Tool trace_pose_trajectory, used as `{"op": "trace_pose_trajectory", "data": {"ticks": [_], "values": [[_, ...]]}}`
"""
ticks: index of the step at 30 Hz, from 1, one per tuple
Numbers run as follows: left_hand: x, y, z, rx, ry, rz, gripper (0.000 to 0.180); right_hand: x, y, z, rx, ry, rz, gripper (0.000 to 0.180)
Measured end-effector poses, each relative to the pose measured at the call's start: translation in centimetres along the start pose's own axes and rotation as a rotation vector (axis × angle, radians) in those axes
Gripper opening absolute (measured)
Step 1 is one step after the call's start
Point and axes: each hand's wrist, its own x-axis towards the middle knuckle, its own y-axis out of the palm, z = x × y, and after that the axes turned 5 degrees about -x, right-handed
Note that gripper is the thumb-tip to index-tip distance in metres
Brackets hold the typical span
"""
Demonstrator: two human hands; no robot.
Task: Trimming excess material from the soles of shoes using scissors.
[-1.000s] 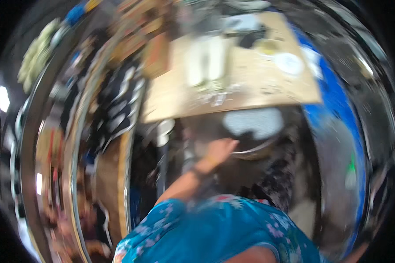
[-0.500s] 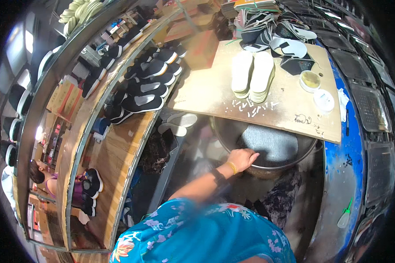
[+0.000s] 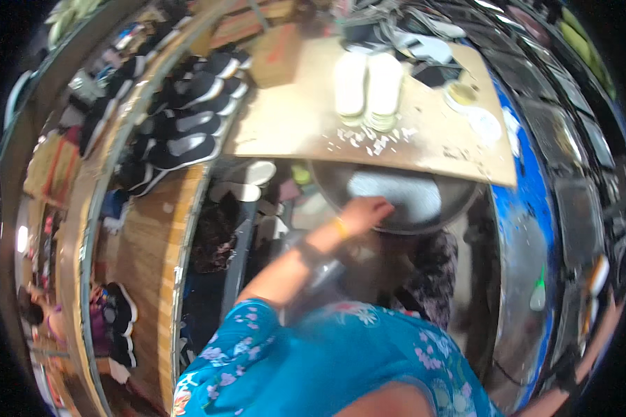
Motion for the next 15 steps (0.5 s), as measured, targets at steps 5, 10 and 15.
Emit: {"op": "trace_pose_trajectory", "data": {"ticks": [5, 10, 15], "values": [[-3.2, -3.2, -4.8, -0.468, -0.185, 0.386, 0.037, -12.2, 22.7, 19.5, -0.309, -0.703, -0.14, 0.067], [-5.3, -1.9, -3.8, -1.341, -0.023, 0.005, 0.044, -19.5, 38.5, 26.3, -0.424, -1.157, 0.447, 0.054], [-3.7, 0.3, 4.5, -1.05, -0.188, -0.477, 0.057, -22.4, 47.5, 23.3, -0.293, -1.375, 0.517, 0.067]]}}
